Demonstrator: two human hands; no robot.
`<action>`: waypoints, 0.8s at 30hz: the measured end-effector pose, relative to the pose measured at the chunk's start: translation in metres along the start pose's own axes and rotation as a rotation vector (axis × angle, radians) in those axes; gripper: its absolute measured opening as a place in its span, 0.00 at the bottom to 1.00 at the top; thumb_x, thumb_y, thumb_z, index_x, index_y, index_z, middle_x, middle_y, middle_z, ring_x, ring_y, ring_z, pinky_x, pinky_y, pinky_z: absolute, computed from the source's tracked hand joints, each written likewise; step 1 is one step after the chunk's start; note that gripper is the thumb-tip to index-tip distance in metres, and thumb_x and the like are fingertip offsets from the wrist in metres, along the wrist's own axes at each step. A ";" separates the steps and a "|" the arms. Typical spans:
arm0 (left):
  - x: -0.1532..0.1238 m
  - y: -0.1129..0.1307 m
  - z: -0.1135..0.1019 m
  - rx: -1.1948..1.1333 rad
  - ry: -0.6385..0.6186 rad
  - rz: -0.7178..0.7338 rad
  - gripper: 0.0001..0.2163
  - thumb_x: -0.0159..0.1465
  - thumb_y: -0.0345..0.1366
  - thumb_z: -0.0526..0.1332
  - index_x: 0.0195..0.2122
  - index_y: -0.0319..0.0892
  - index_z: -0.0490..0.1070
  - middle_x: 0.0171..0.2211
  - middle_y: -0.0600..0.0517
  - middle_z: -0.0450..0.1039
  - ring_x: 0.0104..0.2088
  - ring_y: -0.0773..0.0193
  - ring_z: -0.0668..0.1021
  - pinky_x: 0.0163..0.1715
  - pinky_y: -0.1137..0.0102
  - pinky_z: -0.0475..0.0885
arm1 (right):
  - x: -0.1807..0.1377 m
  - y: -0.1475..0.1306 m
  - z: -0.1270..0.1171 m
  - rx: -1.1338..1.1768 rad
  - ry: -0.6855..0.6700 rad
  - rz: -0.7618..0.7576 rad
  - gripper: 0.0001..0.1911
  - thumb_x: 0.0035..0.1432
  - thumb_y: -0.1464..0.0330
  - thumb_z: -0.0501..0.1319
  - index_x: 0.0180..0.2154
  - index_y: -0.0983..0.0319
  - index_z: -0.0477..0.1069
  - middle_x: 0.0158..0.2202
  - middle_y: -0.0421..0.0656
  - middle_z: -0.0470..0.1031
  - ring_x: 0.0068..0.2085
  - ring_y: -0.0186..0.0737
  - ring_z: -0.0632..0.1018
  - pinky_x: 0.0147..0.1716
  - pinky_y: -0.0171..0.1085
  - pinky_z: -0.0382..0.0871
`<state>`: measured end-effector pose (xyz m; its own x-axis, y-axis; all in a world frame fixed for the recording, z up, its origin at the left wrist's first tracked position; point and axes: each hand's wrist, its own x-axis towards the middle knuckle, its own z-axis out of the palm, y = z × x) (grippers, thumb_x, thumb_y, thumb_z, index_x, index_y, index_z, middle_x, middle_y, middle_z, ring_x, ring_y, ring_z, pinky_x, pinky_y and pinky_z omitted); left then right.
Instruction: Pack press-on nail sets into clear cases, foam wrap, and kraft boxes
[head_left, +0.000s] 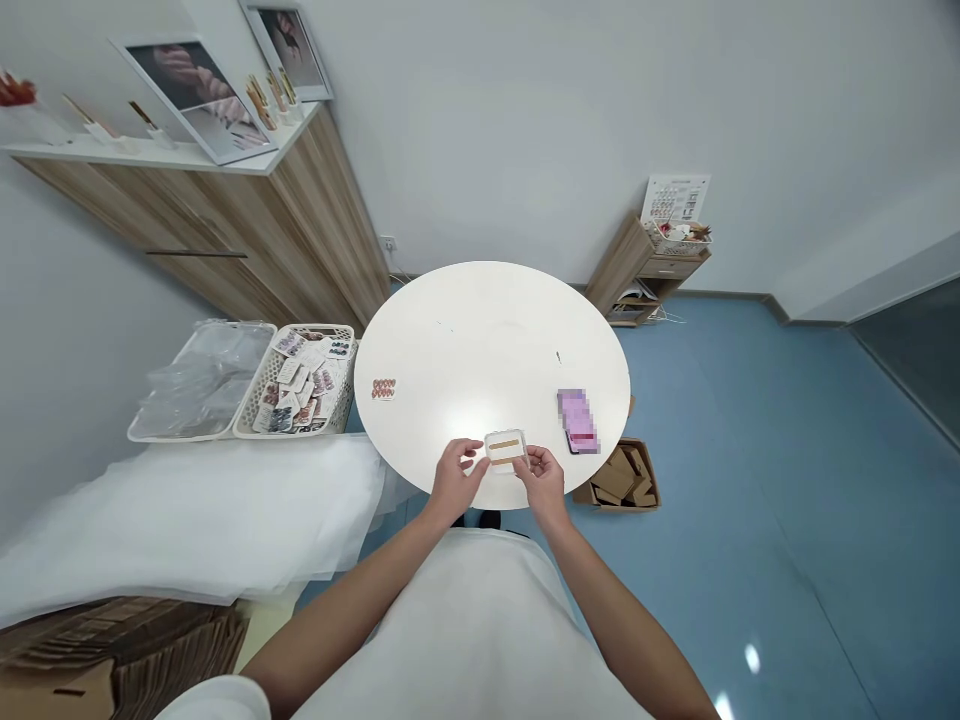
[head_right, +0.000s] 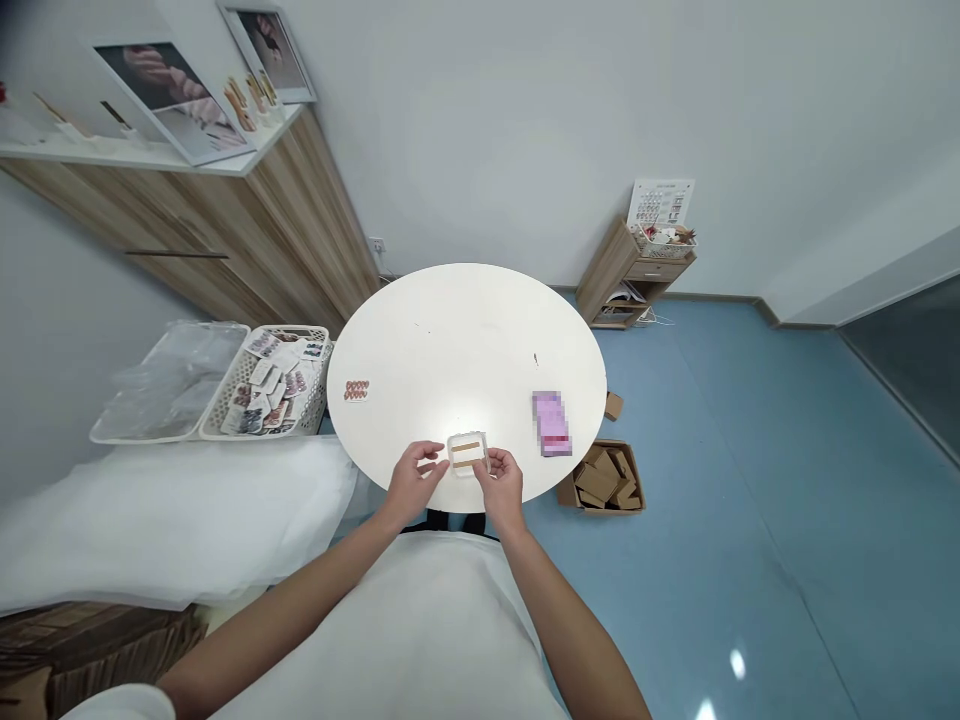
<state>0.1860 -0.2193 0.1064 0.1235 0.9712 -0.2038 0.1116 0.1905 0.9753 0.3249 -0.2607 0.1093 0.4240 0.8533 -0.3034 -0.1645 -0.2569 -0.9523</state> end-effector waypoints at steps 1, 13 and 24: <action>-0.004 0.000 0.002 -0.016 -0.044 0.009 0.13 0.51 0.39 0.63 0.38 0.46 0.71 0.42 0.49 0.68 0.42 0.62 0.73 0.42 0.65 0.70 | -0.001 0.000 0.003 -0.035 0.025 -0.028 0.13 0.45 0.63 0.62 0.34 0.61 0.66 0.31 0.41 0.70 0.31 0.35 0.72 0.32 0.37 0.68; 0.014 0.005 0.000 -0.441 -0.296 -0.291 0.15 0.53 0.43 0.62 0.40 0.43 0.72 0.42 0.48 0.73 0.42 0.61 0.74 0.44 0.63 0.69 | -0.010 0.006 0.025 -0.455 -0.085 -0.450 0.13 0.48 0.67 0.59 0.39 0.54 0.70 0.39 0.44 0.69 0.42 0.43 0.71 0.42 0.44 0.66; 0.032 -0.003 0.006 -0.303 -0.254 -0.272 0.23 0.51 0.42 0.64 0.48 0.44 0.67 0.35 0.51 0.72 0.35 0.66 0.75 0.41 0.64 0.71 | 0.032 0.011 -0.014 0.006 0.005 -0.013 0.19 0.46 0.60 0.61 0.40 0.60 0.66 0.26 0.39 0.69 0.27 0.35 0.72 0.31 0.38 0.67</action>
<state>0.1953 -0.1901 0.0960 0.3713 0.8217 -0.4323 -0.1147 0.5026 0.8569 0.3487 -0.2425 0.0889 0.4307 0.8542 -0.2913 -0.1641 -0.2433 -0.9560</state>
